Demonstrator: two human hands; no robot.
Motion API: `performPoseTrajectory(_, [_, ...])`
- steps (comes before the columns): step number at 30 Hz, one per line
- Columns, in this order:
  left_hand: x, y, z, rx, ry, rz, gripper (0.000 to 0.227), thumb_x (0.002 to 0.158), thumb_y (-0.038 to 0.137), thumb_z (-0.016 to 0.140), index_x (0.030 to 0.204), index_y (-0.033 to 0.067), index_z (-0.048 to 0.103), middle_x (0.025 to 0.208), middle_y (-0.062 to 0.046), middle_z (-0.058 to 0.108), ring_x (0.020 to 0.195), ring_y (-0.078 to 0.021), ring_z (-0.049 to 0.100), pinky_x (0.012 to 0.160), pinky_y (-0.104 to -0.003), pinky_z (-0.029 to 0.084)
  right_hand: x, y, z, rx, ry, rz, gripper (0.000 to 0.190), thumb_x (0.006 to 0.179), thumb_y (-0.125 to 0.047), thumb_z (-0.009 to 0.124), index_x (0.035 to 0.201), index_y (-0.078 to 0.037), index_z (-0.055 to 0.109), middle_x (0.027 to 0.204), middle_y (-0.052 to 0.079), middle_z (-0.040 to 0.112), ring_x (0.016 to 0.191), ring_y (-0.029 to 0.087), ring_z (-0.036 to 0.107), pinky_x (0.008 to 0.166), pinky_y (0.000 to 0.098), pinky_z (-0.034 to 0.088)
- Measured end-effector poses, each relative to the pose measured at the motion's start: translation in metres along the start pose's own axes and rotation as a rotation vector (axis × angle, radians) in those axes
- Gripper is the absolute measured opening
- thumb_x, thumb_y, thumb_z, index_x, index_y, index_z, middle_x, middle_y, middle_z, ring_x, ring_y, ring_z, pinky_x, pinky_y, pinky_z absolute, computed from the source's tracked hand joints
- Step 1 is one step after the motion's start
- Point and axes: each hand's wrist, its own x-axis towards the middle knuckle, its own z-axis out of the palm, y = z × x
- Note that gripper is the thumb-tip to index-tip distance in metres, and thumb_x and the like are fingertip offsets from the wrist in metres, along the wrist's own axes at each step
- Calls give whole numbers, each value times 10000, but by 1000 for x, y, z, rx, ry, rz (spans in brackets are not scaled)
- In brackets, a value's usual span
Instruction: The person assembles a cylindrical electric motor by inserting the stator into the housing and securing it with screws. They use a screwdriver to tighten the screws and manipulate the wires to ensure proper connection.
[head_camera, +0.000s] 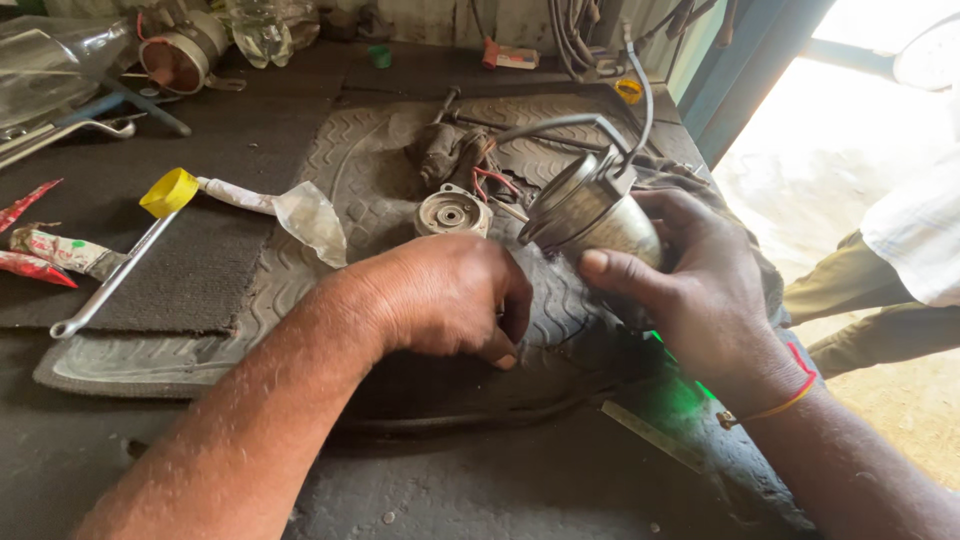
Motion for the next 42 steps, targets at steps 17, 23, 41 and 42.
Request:
performPoseTrajectory(17, [-40, -25, -44, -185, 211, -256, 147, 745, 175, 754, 829, 57, 776, 714, -67, 748, 637, -152, 656, 600, -345, 538, -3, -6, 2, -165, -56, -64, 844, 622, -496, 879, 1278, -21, 641, 1158, 126, 776, 1026, 206, 746, 874, 353, 572])
performPoseTrajectory(23, [-52, -99, -51, -355, 525, -144, 108, 742, 109, 762, 829, 45, 752, 689, -41, 734, 613, -122, 653, 557, -287, 528, -11, -40, 12, -524, -334, 139, 809, 602, -540, 905, 1285, -172, 678, 983, 115, 774, 922, 220, 758, 851, 363, 596])
performPoseTrajectory(41, [3, -112, -23, -974, 757, 175, 323, 870, 67, 741, 1189, 48, 694, 928, -39, 723, 765, -103, 691, 703, -278, 626, -12, -26, 19, -450, -183, -440, 560, 782, -453, 785, 1189, -76, 706, 1090, 162, 735, 1016, 366, 696, 847, 450, 534])
performPoseTrajectory(42, [1, -117, -25, -993, 776, 187, 289, 874, 63, 738, 1161, 33, 710, 928, -35, 716, 756, -110, 689, 711, -290, 639, -15, -26, 19, -451, -139, -458, 536, 781, -420, 788, 1182, -72, 712, 1087, 161, 736, 1007, 363, 696, 843, 449, 534])
